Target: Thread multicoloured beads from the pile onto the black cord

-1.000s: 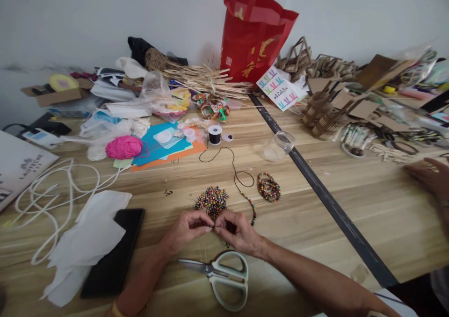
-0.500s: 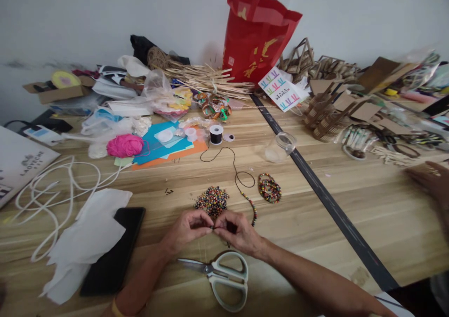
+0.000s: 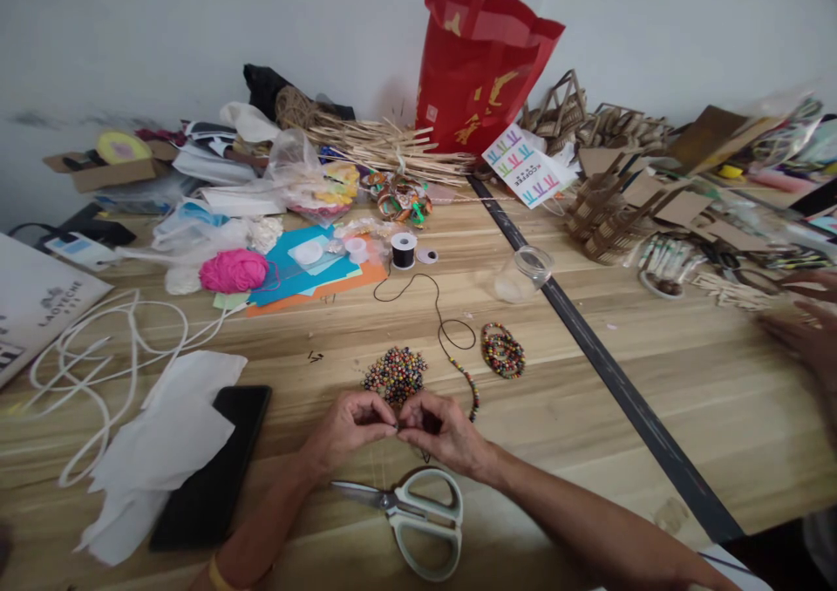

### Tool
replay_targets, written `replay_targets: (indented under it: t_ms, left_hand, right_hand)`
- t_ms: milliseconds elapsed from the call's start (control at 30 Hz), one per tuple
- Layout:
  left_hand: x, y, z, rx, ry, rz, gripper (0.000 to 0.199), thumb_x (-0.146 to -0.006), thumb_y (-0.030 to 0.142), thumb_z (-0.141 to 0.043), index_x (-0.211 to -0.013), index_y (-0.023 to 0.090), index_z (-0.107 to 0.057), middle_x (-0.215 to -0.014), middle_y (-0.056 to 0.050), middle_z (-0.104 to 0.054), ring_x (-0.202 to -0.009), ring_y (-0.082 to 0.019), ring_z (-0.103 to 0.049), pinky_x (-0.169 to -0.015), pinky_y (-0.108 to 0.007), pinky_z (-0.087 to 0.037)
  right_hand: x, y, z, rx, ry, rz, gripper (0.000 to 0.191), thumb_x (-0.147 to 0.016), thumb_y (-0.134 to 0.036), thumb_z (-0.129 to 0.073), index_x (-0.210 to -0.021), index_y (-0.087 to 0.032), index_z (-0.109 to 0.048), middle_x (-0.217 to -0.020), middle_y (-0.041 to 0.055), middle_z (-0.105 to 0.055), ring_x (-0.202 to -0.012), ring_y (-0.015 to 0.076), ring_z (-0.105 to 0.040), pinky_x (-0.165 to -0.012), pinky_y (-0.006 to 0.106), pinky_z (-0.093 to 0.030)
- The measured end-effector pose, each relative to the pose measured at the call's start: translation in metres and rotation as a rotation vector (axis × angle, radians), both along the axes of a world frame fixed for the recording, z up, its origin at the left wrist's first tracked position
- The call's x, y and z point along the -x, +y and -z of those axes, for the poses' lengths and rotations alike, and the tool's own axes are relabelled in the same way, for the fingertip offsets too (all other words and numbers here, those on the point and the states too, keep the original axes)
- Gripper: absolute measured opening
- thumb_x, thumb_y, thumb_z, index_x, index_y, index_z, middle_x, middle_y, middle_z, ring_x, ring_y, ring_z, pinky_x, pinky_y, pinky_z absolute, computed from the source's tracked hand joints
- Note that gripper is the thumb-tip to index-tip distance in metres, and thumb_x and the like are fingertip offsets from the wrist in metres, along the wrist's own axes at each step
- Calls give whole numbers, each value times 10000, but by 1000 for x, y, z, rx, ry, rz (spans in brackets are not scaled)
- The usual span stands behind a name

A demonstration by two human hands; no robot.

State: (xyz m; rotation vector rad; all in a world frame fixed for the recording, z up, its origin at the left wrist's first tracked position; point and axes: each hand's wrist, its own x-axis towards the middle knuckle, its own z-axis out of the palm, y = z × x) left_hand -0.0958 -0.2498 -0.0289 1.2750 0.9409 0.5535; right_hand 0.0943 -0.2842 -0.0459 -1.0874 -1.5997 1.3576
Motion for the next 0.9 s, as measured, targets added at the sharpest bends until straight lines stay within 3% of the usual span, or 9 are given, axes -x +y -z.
replay_targets:
  t_ms: [167,300,367,533,633,767,900]
  left_hand:
    - [-1,0,-1,-79,44,30,169,-683,286,-727,-663,128,-671,-654,-24,-660,-646,-152,-573,-630,-249,-426]
    - [1,0,0,-107,43,85,186,-709,304,-705,-667,129,-656,-658,-20,-639,-651,-151,-560,-626,-245,-418]
    - [4,-1,0,-120,18,116,176,-734,300,-688,-691,133,-656,-690,-24,-642,-679,-153,-565,-647,-244,-424]
    - [12,0,-2,-152,-66,154,171,-750,304,-691,-701,143,-660,-709,-30,-651,-693,-152,-568,-663,-242,-431]
    - [13,0,-8,-176,-128,136,186,-744,316,-693,-682,146,-652,-684,-32,-647,-683,-160,-578,-662,-254,-438]
    - [8,-4,-15,-279,-132,60,148,-755,279,-682,-693,148,-653,-716,-37,-651,-711,-166,-591,-688,-266,-441]
    - [2,-7,-17,-362,-132,13,142,-764,258,-671,-684,143,-647,-716,-34,-639,-698,-156,-578,-678,-258,-434]
  right_hand:
    - [-1,1,-6,-175,-54,-30,178,-845,-325,-600,-797,-155,-620,-685,6,-543,-642,115,-491,-596,223,-397]
    - [-9,3,-18,-246,-49,-116,160,-830,-306,-597,-795,-150,-605,-729,22,-534,-640,118,-481,-570,221,-380]
    - [-17,6,-25,-233,-23,-156,215,-834,-358,-591,-779,-150,-592,-762,37,-541,-686,134,-498,-599,235,-391]
    - [-36,19,-42,-174,57,-17,426,-851,-557,-516,-700,-161,-558,-732,42,-533,-734,164,-500,-692,289,-410]
    - [-38,20,-48,-134,37,-49,392,-832,-535,-565,-760,-151,-597,-781,51,-555,-744,159,-504,-673,275,-408]
    - [-26,12,-50,-26,-24,-181,347,-771,-467,-673,-896,-146,-637,-758,9,-538,-587,86,-431,-507,194,-336]
    - [-16,5,-51,-38,-127,-252,263,-796,-389,-664,-864,-136,-641,-701,-7,-554,-558,70,-429,-490,170,-339]
